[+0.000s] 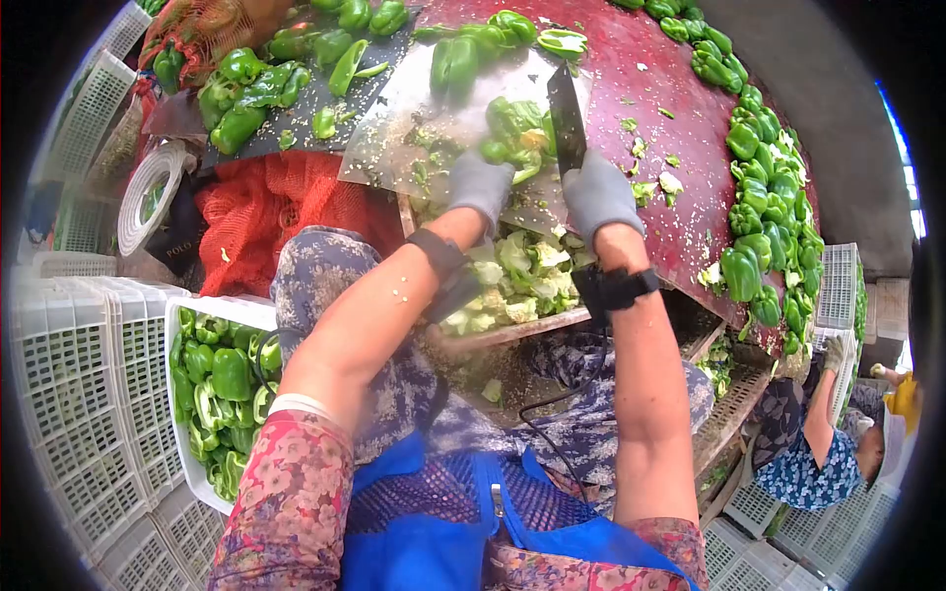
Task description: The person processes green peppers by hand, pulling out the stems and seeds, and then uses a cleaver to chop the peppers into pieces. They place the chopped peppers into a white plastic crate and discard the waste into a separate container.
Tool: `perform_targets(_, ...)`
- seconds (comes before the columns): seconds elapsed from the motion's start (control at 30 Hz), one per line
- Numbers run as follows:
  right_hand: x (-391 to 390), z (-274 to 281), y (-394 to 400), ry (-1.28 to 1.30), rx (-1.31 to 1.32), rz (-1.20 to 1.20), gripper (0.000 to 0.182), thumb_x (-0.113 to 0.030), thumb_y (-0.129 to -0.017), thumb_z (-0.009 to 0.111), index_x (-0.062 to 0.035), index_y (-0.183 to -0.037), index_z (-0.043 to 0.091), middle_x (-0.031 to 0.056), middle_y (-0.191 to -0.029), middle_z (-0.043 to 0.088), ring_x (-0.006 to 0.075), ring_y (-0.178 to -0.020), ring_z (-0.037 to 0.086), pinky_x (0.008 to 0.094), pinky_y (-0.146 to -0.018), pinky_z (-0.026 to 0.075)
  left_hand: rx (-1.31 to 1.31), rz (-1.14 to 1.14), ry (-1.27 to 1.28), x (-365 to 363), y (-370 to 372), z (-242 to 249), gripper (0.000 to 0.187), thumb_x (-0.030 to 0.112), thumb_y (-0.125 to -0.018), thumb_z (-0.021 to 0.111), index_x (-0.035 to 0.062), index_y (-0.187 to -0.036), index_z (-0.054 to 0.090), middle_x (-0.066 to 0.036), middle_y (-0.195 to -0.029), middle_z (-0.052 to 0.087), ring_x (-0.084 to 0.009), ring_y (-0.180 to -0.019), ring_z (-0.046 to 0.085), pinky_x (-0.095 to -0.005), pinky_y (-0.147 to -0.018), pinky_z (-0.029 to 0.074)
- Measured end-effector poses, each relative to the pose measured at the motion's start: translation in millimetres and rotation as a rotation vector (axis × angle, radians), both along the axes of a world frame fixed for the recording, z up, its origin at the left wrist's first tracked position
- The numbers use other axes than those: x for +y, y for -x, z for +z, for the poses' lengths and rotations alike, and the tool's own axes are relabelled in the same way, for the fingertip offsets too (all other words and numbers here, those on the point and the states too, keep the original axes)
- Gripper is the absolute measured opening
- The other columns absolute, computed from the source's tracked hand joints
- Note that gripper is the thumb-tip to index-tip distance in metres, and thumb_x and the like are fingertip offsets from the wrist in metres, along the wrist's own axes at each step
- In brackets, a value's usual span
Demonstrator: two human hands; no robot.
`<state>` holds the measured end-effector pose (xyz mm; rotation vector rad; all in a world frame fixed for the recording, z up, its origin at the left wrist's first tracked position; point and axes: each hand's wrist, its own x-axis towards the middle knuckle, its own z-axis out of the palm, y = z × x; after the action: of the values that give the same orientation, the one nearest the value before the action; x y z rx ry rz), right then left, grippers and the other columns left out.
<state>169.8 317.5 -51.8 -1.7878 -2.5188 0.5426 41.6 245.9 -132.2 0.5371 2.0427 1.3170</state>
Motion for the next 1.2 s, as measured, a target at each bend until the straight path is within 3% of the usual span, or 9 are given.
perform_targets(0.17,27,-10,-21,0.042,0.091,0.066,0.039,-0.025,-0.087,0.055,0.0011,-0.113,0.064,0.0301,-0.109,0.066,0.0452,-0.106,0.063,0.0484,-0.093,0.049,0.118,0.026,-0.029,0,21,-9,0.030,0.016,-0.078,0.070,0.0060,-0.106,0.072,-0.020,-0.101,0.072,-0.0352,-0.095,0.070,-0.0395,-0.083,0.053)
perform_targets(0.2,25,-13,-25,0.026,0.067,0.082,0.037,-0.025,-0.087,0.055,0.0002,-0.113,0.064,0.0291,-0.105,0.067,0.0452,-0.102,0.064,0.0481,-0.091,0.050,0.176,0.048,0.043,5,29,-12,0.033,0.018,-0.078,0.074,0.0048,-0.108,0.071,-0.015,-0.100,0.074,-0.0256,-0.093,0.072,-0.0345,-0.084,0.053)
perform_targets(0.3,16,-18,-46,0.052,0.303,0.084,0.036,-0.026,-0.088,0.055,-0.0003,-0.111,0.065,0.0282,-0.102,0.068,0.0449,-0.097,0.065,0.0482,-0.087,0.050,0.215,-0.005,0.060,2,34,-10,0.032,0.019,-0.078,0.074,0.0060,-0.108,0.071,-0.015,-0.101,0.074,-0.0275,-0.094,0.072,-0.0354,-0.085,0.054)
perform_targets(0.47,-24,9,-33,-0.255,0.558,0.162,0.020,-0.023,-0.097,0.055,-0.0035,-0.101,0.056,0.0208,-0.083,0.065,0.0408,-0.076,0.066,0.0501,-0.067,0.051,0.259,-0.039,0.051,-4,29,-7,0.029,0.017,-0.078,0.072,0.0054,-0.105,0.072,-0.018,-0.100,0.073,-0.0331,-0.097,0.070,-0.0386,-0.086,0.053)
perform_targets(0.57,-25,-20,-13,-0.333,0.344,0.204,0.022,-0.026,-0.096,0.053,-0.0044,-0.102,0.056,0.0233,-0.087,0.068,0.0442,-0.080,0.066,0.0526,-0.073,0.051,0.261,-0.032,0.018,-6,30,-4,0.028,0.016,-0.078,0.071,0.0050,-0.104,0.072,-0.019,-0.099,0.072,-0.0351,-0.097,0.069,-0.0396,-0.086,0.052)
perform_targets(0.63,-8,-34,3,0.022,-0.032,0.187,0.031,-0.023,-0.091,0.053,-0.0012,-0.112,0.057,0.0307,-0.098,0.067,0.0478,-0.095,0.064,0.0542,-0.086,0.050,0.273,-0.019,0.007,-6,30,-4,0.029,0.016,-0.078,0.072,0.0052,-0.104,0.072,-0.019,-0.099,0.072,-0.0350,-0.096,0.069,-0.0394,-0.086,0.052)
perform_targets(0.83,11,-13,-3,0.182,-0.020,0.247,0.031,-0.017,-0.087,0.053,0.0071,-0.104,0.064,0.0311,-0.104,0.067,0.0452,-0.101,0.065,0.0488,-0.090,0.051,0.236,-0.025,-0.015,-13,52,-1,0.035,0.019,-0.077,0.073,0.0067,-0.110,0.070,-0.019,-0.101,0.072,-0.0331,-0.098,0.069,-0.0394,-0.086,0.052)
perform_targets(1.1,-17,-46,-24,0.130,0.120,0.118,0.033,-0.023,-0.089,0.053,0.0028,-0.109,0.060,0.0309,-0.102,0.066,0.0478,-0.099,0.063,0.0504,-0.089,0.049,0.490,0.046,0.254,-16,97,-8,0.041,0.020,-0.079,0.075,0.0040,-0.116,0.065,-0.017,-0.104,0.072,-0.0263,-0.095,0.071,-0.0351,-0.084,0.053)
perform_targets(1.2,-26,-51,-40,0.307,0.327,0.006,0.033,-0.023,-0.087,0.054,0.0016,-0.109,0.061,0.0287,-0.093,0.068,0.0446,-0.088,0.066,0.0481,-0.081,0.051,0.463,0.159,-0.128,-19,123,-39,0.056,0.021,-0.081,0.079,-0.0026,-0.126,0.056,-0.016,-0.109,0.069,-0.0233,-0.094,0.069,-0.0336,-0.082,0.053)
